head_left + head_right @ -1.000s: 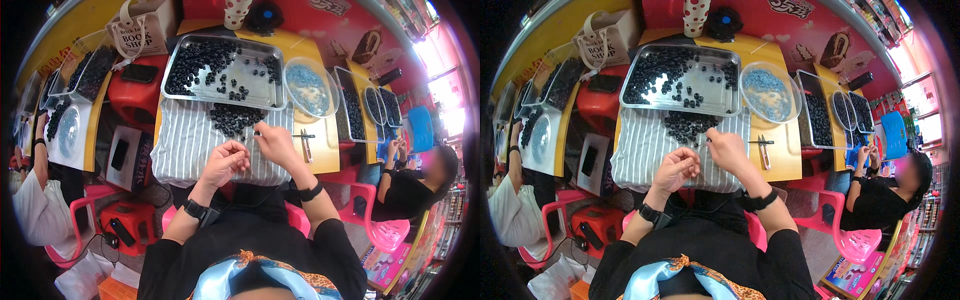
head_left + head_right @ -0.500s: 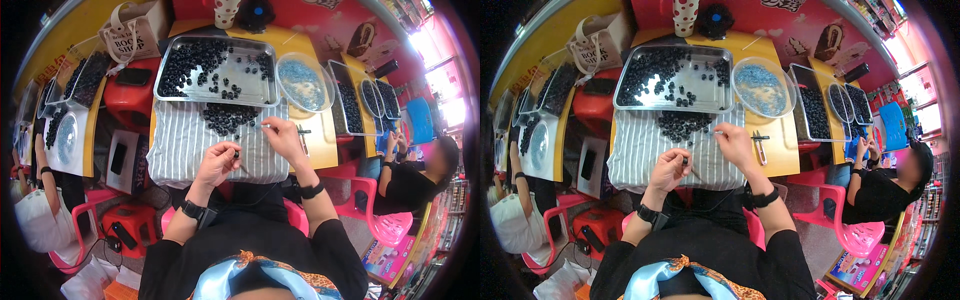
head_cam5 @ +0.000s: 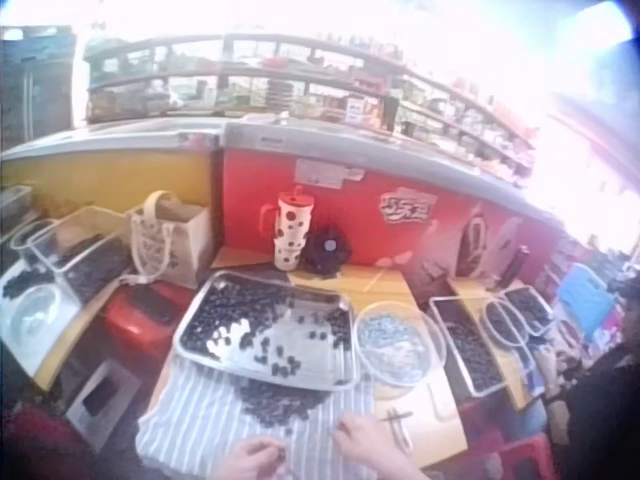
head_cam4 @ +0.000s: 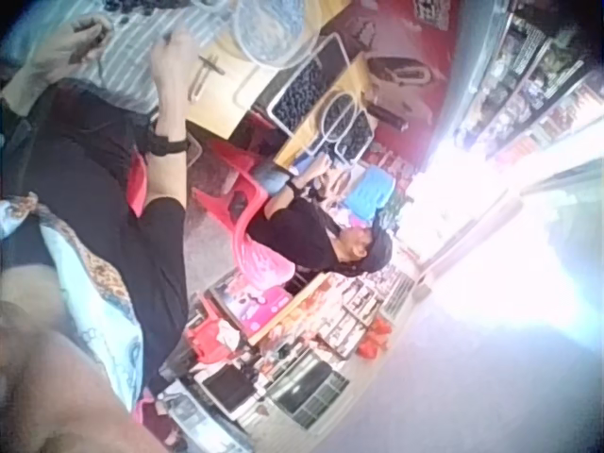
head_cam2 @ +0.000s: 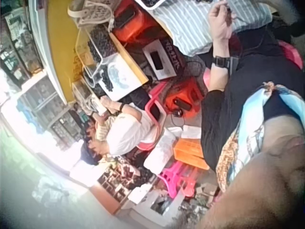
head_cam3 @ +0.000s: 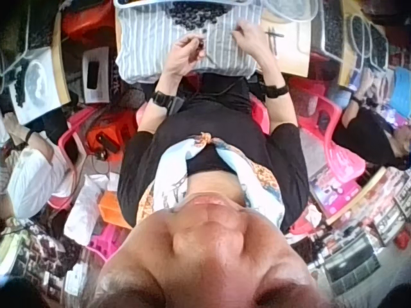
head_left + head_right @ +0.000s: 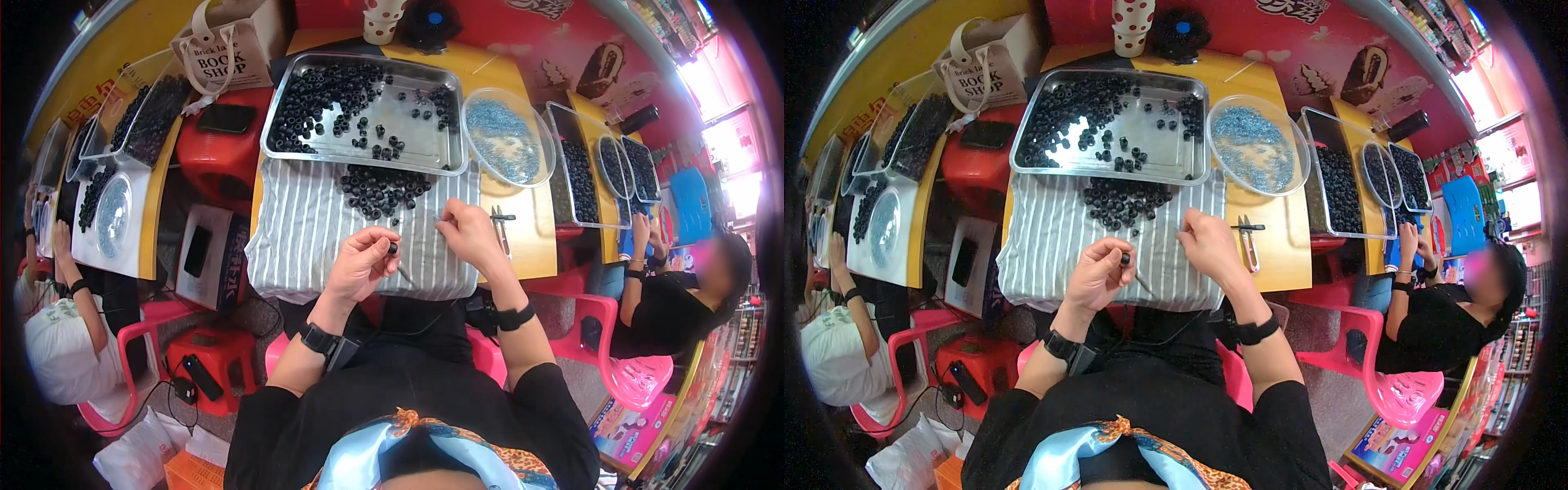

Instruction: Sorting and inspecting small black rubber or plastic components at a workstation.

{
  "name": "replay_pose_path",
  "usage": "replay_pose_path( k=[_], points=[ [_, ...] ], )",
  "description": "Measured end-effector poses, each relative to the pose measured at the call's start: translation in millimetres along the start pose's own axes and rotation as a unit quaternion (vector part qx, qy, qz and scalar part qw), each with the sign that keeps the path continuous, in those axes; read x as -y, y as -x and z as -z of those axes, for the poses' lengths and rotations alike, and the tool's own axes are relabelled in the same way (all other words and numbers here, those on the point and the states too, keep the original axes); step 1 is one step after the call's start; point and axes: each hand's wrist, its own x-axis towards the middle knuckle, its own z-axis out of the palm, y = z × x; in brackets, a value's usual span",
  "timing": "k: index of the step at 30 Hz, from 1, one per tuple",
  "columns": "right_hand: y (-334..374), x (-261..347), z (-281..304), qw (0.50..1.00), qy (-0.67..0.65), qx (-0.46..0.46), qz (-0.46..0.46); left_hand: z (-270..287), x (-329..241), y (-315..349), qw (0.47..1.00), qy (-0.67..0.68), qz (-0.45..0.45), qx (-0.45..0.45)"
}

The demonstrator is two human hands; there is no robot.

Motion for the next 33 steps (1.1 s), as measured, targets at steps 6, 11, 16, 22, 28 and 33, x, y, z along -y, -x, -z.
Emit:
replay_pose_path(
  k=[6, 11, 16, 22, 28, 33],
  points=[
    [26.5, 18.8, -4.6, 0.958, -0.287, 0.001, -0.015, 6.2, 2.5, 0.1, 1.0, -0.011, 0.004, -0.002],
    [39.0, 56.1, -28.2, 0.938, -0.306, -0.064, 0.147, 3.2, 1.6, 0.7, 0.999, -0.035, 0.012, -0.029],
    [39.1, 54.5, -35.9, 0.948, -0.21, -0.097, 0.22, 0.7, 1.9, 0.6, 0.999, -0.022, 0.007, -0.029],
    [37.0, 55.3, -28.6, 0.958, -0.221, -0.044, 0.178, 3.7, -0.4, 1.4, 0.999, -0.044, 0.015, -0.005],
    [17.0, 41.1, -29.6, 0.951, -0.308, -0.024, 0.025, 7.2, 0.2, 4.0, 0.999, 0.032, -0.001, 0.012],
    [-5.9, 41.2, -40.6, 0.993, -0.037, -0.047, 0.098, 9.5, 1.8, 1.2, 0.999, 0.039, -0.023, 0.007]
  ],
)
